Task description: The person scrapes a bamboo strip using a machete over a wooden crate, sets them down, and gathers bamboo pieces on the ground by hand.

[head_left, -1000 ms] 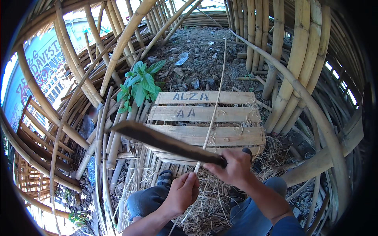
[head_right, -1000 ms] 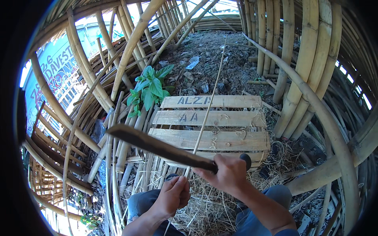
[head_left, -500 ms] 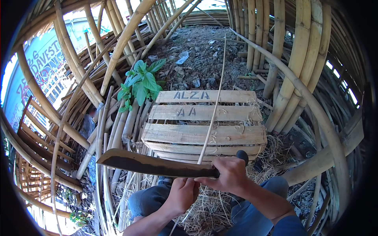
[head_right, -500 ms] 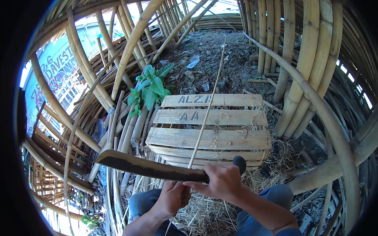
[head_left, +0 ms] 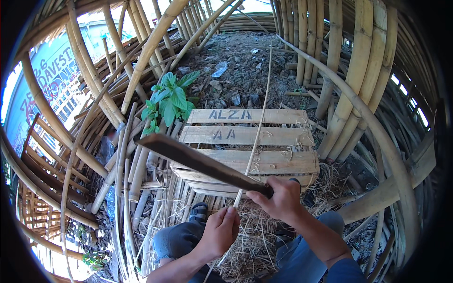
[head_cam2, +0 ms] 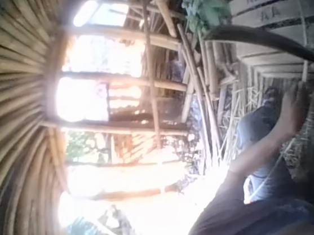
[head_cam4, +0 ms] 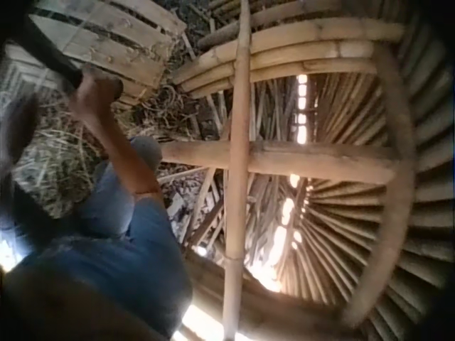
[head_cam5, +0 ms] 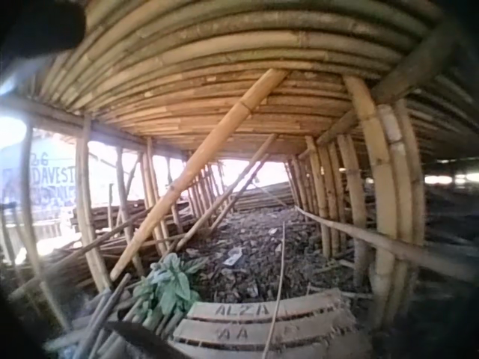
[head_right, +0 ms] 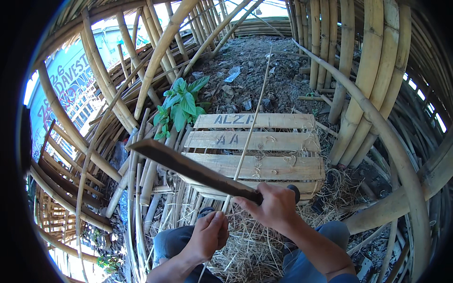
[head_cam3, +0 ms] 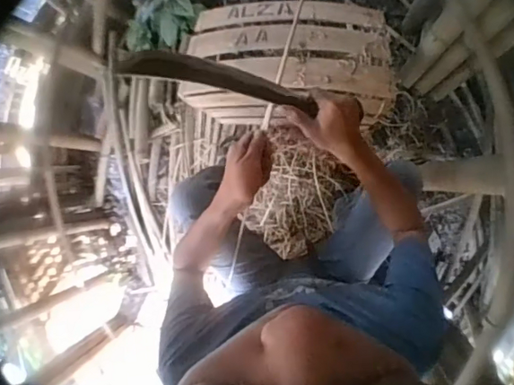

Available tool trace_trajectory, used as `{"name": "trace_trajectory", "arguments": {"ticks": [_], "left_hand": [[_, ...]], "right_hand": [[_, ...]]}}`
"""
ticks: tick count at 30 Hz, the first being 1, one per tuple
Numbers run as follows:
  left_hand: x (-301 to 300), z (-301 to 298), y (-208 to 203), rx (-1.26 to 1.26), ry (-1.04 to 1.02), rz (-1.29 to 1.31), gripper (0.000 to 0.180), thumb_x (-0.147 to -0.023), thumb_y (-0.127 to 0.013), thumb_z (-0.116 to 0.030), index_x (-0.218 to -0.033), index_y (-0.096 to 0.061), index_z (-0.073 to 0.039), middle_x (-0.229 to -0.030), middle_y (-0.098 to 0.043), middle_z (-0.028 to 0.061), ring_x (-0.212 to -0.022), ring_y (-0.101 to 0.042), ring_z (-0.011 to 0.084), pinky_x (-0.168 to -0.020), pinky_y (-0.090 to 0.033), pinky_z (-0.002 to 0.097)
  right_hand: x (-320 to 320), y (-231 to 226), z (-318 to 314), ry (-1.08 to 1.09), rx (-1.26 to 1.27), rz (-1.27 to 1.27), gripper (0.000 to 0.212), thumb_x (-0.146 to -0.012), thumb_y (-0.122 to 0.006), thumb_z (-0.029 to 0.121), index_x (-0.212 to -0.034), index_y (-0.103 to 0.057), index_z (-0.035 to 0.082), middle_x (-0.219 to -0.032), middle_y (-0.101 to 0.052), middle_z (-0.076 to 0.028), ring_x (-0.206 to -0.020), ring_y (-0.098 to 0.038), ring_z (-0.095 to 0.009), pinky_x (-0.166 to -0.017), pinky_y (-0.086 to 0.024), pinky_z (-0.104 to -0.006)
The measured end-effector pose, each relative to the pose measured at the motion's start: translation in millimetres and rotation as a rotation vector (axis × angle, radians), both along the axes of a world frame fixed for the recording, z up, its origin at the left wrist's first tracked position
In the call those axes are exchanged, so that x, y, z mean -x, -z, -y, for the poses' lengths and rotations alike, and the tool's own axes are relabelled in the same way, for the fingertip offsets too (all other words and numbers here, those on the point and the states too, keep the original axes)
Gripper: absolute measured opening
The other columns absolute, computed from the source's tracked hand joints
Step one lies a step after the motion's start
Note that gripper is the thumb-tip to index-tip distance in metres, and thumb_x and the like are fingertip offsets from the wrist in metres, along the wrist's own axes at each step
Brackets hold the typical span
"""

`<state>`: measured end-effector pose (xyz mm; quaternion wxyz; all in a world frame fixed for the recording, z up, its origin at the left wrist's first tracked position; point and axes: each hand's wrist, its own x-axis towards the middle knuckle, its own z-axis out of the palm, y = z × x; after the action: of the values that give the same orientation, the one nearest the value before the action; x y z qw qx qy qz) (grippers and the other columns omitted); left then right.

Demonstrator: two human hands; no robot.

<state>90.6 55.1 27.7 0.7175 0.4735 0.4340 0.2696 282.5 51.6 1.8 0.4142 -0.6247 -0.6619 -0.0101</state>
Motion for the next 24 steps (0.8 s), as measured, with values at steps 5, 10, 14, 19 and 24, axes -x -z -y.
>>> {"name": "trace_trajectory", "arguments": {"ticks": [5, 10, 14, 19, 24], "left_hand": [[0.1, -2.8, 7.4, -0.041, -0.008, -0.012, 0.034, -0.102, -0.036, -0.025, -0.076, -0.046, -0.006, -0.053, -0.033, -0.0031, -0.039, -0.031, 0.0073, -0.036, -0.025, 0.0233], [2.3, -4.2, 5.0, -0.053, -0.013, -0.026, 0.033, -0.101, -0.036, -0.025, -0.077, -0.047, -0.006, -0.054, -0.034, -0.0028, -0.039, -0.031, 0.0074, -0.036, -0.025, 0.0232], [1.9, -5.2, 8.7, 0.016, -0.033, 0.028, 0.033, -0.101, -0.036, -0.026, -0.077, -0.047, -0.006, -0.054, -0.035, -0.0026, -0.039, -0.031, 0.0076, -0.036, -0.024, 0.0233], [3.6, -4.2, 4.6, 0.001, -0.043, 0.027, 0.033, -0.101, -0.036, -0.026, -0.077, -0.046, -0.006, -0.054, -0.034, -0.0028, -0.039, -0.03, 0.0074, -0.036, -0.023, 0.0236], [1.6, -5.6, -4.6, 0.07, -0.053, 0.034, 0.033, -0.101, -0.036, -0.027, -0.076, -0.045, -0.007, -0.054, -0.032, -0.0032, -0.039, -0.028, 0.0071, -0.036, -0.022, 0.0239]], "right_hand": [[11.4, 5.2, 5.0, -0.09, -0.021, -0.047, 0.055, -0.075, -0.067, 0.057, -0.06, -0.056, 0.005, -0.049, -0.052, -0.009, -0.042, -0.055, -0.025, -0.041, -0.042, -0.035], [5.4, -0.5, 2.9, -0.064, 0.059, 0.003, 0.056, -0.074, -0.067, 0.058, -0.06, -0.056, 0.005, -0.049, -0.052, -0.009, -0.042, -0.055, -0.024, -0.041, -0.043, -0.0347], [10.6, 3.8, 2.9, -0.099, -0.015, 0.022, 0.058, -0.076, -0.064, 0.06, -0.06, -0.055, 0.005, -0.049, -0.053, -0.009, -0.041, -0.056, -0.022, -0.039, -0.042, -0.0338], [4.5, -2.3, -0.3, -0.118, -0.107, 0.106, 0.062, -0.077, -0.06, 0.065, -0.06, -0.055, 0.006, -0.048, -0.053, -0.008, -0.04, -0.056, -0.021, -0.038, -0.042, -0.0341], [2.4, 5.0, -1.1, -0.09, -0.07, 0.119, 0.059, -0.071, -0.069, 0.061, -0.059, -0.052, 0.005, -0.051, -0.053, -0.009, -0.046, -0.057, -0.025, -0.043, -0.043, -0.035]]}}
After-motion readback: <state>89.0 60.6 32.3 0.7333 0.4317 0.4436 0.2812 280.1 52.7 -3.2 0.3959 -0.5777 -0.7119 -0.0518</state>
